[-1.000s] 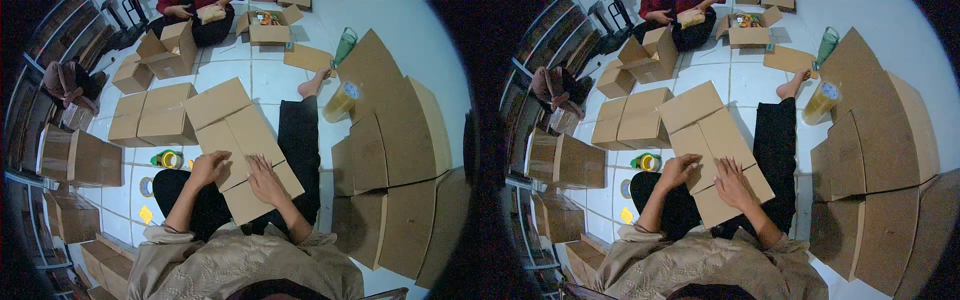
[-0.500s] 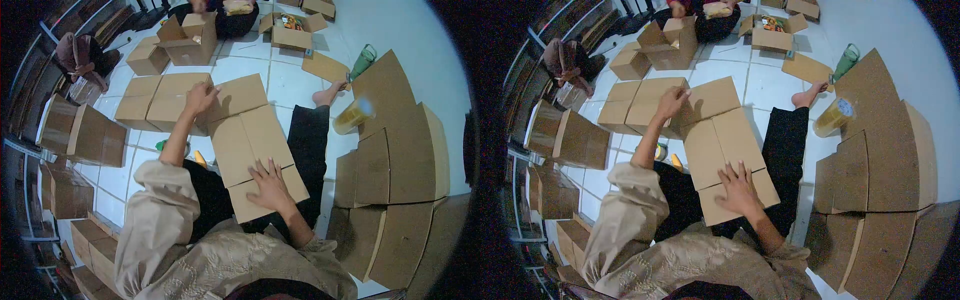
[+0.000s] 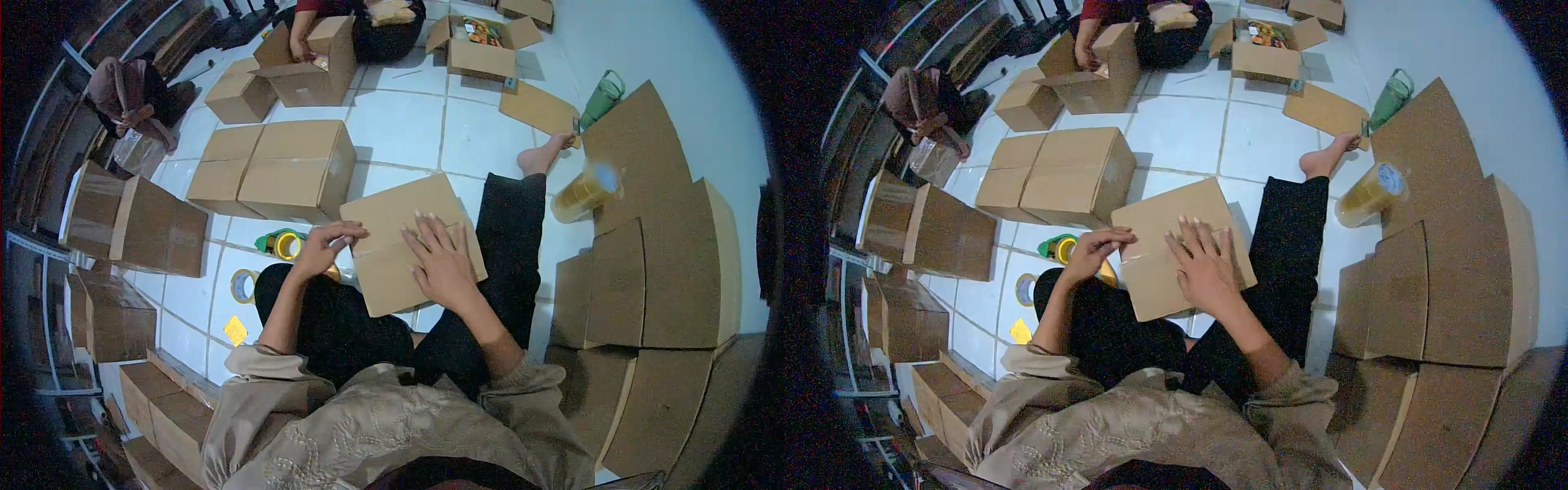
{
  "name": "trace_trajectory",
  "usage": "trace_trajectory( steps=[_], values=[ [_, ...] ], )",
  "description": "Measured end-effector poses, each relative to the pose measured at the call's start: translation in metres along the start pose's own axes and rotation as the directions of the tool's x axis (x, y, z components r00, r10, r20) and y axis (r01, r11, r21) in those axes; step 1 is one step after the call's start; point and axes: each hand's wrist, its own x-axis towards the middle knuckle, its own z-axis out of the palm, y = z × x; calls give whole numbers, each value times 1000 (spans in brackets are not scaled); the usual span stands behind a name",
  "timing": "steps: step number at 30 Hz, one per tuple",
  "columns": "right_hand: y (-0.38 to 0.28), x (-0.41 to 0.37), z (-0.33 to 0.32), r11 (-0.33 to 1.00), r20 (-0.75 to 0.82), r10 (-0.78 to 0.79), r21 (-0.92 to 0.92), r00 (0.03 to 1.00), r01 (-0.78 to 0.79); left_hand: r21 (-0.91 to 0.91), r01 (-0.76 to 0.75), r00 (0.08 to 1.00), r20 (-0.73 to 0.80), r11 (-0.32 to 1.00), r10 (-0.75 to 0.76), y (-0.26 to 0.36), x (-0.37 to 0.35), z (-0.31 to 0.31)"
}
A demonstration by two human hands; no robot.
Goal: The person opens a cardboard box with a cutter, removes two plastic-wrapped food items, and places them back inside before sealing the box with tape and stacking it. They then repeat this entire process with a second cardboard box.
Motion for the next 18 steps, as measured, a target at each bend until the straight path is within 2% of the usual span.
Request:
trace_trajectory(
  steps=[1,2,3,4,5,6,8,10,11,13,14,16,17,18],
  values=[
    [3,5,14,1000,-10,-5,5,1000,5,-157,95,994,-35,983,-101,-8,-2,-13],
    [7,8,28,1000,12,-2,10,1000,2,-100,232,957,-152,967,-246,-11,-6,-27],
    [9,9,36,1000,37,3,15,999,-3,-32,294,913,-287,955,-290,-27,-11,-42],
    [9,11,38,1000,38,3,20,999,-3,209,393,879,-373,895,-298,-59,-23,-62],
    [9,11,40,1000,30,12,17,999,-12,439,541,836,-376,717,-401,-71,-33,-77],
    [9,10,41,1000,24,23,14,999,-23,659,535,818,-246,529,-520,-87,-40,-90],
    [8,10,42,1000,23,28,13,999,-29,799,504,734,-196,328,-651,-138,-45,-101],
    [11,11,42,999,19,34,8,999,-35,819,485,737,-192,309,-648,-143,-38,-102],
    [16,12,44,1000,65,14,1,998,-14,836,469,739,-194,285,-645,-146,-38,-101],
    [35,17,44,1000,108,-5,-12,994,7,845,439,745,-154,304,-649,-179,-41,-102],
    [50,21,44,998,77,52,-26,996,-50,857,408,751,-118,316,-649,-188,-40,-104],
    [69,29,40,992,30,119,-35,992,-118,865,394,732,-91,311,-675,-156,-33,-101],
    [77,32,38,991,76,121,48,990,-125,870,385,706,-63,308,-705,-143,-31,-99],
    [84,33,38,982,121,120,129,985,-136,876,371,714,-58,307,-698,-156,-30,-102]
  ],
)
